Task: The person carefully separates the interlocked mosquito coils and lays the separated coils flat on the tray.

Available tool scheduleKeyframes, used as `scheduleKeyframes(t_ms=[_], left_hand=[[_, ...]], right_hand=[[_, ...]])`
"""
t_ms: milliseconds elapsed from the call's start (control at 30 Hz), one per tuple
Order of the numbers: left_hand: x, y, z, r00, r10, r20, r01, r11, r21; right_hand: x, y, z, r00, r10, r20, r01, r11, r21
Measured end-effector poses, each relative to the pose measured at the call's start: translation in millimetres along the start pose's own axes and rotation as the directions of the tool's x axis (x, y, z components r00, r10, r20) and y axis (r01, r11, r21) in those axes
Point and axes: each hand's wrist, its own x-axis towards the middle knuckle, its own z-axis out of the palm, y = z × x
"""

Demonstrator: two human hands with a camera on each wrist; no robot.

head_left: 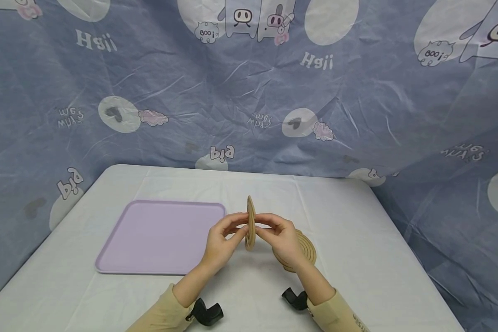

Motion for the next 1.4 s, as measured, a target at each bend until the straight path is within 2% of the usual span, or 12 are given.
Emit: scheduleKeyframes(t_ms=[300,500,833,1133,1400], left_hand=[[-0.1,0.1,-3.5,0.995,-0.092,0.043,0.093,0.996,-0.018],[0.9,0.1,-5.5,0.992,-0.112,0.057,0.113,0.994,-0.012],[1.7,-0.4,-6.4,0.994,-0.094,0.060,0.092,0.995,0.033],[0.8,-1.9,-7.1,0.996,-0.072,0.058,0.070,0.997,0.025],[0.9,-2.9,-5.7,0.998,-0.028,0.053,0.027,0.999,0.019]], right_hand=[[0.2,-0.5,-0.8,0.999,0.002,0.037,-0.002,1.000,-0.003],[0.4,1.5,-2.0,0.998,-0.020,0.052,0.020,1.000,0.006],[-0.2,0.5,-4.1,0.998,-0.033,0.062,0.033,0.999,-0.005],[0.2,0.1,-1.9,0.999,-0.046,0.025,0.049,0.990,-0.129],[0.5,5.5,-0.1,0.996,-0.092,0.007,0.093,0.991,-0.094]])
